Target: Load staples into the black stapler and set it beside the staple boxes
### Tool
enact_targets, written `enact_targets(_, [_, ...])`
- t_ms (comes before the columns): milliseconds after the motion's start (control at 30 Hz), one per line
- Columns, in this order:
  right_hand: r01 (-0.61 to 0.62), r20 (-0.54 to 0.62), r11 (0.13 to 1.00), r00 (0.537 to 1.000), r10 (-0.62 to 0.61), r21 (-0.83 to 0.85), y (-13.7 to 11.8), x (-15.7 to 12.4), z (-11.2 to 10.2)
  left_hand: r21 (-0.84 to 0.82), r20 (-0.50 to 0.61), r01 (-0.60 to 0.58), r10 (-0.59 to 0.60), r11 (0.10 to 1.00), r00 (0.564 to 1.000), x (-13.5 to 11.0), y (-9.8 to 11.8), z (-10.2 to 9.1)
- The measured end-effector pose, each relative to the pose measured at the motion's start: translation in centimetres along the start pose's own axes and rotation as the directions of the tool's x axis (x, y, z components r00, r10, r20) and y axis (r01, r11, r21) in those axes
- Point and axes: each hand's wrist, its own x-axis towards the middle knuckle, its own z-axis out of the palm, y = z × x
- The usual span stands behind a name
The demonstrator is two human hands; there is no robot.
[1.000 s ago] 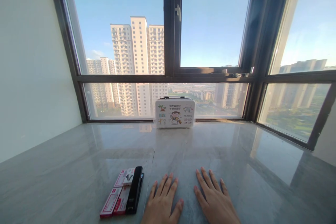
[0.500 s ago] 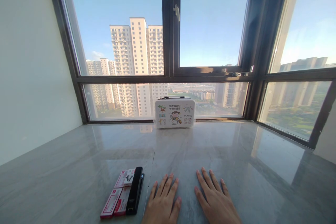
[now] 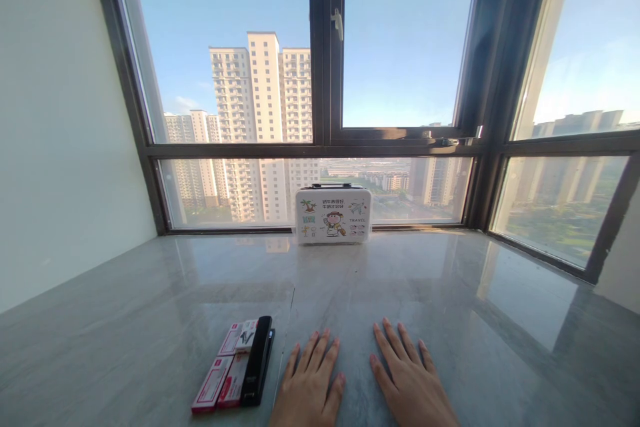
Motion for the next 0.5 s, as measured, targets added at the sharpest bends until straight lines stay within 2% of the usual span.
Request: enact_targets(500, [0.000,-0.008,0.999,1.000,0.000,0.039,-0.10,-0.25,-0.32,0.017,-0.006,-0.001,0.001,1.000,1.000,0.04,-0.03,0.22])
